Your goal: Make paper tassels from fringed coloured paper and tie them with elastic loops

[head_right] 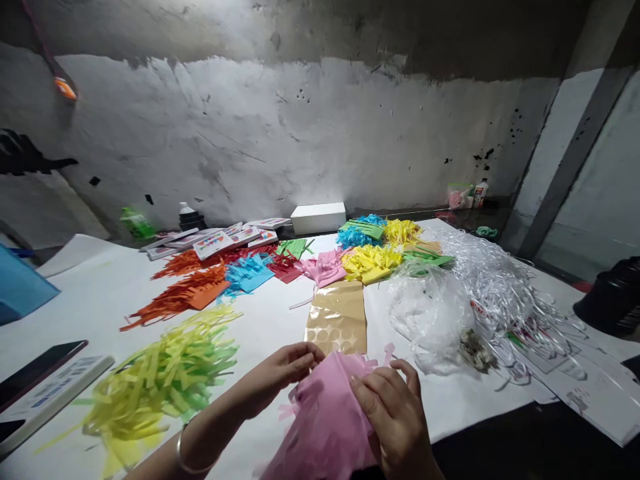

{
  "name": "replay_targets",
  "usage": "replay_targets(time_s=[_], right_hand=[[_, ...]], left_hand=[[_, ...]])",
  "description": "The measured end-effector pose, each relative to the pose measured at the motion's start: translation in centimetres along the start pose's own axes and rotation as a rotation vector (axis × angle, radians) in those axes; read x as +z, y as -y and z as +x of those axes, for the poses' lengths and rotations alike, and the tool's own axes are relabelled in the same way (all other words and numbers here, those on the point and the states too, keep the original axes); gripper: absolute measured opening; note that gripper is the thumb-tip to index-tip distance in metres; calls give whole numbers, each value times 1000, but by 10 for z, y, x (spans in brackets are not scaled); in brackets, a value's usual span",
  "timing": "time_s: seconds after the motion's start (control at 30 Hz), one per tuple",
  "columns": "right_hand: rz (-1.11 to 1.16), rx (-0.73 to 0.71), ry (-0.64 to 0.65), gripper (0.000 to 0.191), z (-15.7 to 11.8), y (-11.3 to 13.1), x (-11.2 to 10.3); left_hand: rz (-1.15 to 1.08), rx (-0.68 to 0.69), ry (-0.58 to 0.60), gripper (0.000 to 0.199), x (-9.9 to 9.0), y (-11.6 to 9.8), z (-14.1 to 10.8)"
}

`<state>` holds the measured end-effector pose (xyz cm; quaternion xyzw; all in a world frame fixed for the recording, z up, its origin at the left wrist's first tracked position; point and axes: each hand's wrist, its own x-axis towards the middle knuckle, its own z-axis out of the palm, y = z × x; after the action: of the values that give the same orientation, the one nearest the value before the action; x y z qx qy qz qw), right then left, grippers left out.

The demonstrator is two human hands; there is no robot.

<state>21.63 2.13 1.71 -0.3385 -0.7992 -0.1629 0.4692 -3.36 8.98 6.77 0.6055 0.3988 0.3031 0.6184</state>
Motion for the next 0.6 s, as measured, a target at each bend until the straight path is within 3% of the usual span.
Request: replay_targets(time_s=[0.17, 0.33, 0.43, 0.5, 0.6], right_hand=[[52, 35, -27, 38, -7, 5, 7], [48, 23, -55, 39, -8, 12, 12], [-41, 12, -56, 39, -11, 9, 16], [-105, -31, -20, 38, -13, 1, 19], [-211, -57, 19, 34, -9, -20, 14]], left_hand=[[-104, -74, 105, 61, 4, 14, -3], [-440, -19, 148, 76, 26, 15, -11], [-605, -132, 256, 83, 41, 25, -23], [-641, -227, 308, 76, 51, 33, -32], [-667, -278, 336, 47, 65, 38, -37]])
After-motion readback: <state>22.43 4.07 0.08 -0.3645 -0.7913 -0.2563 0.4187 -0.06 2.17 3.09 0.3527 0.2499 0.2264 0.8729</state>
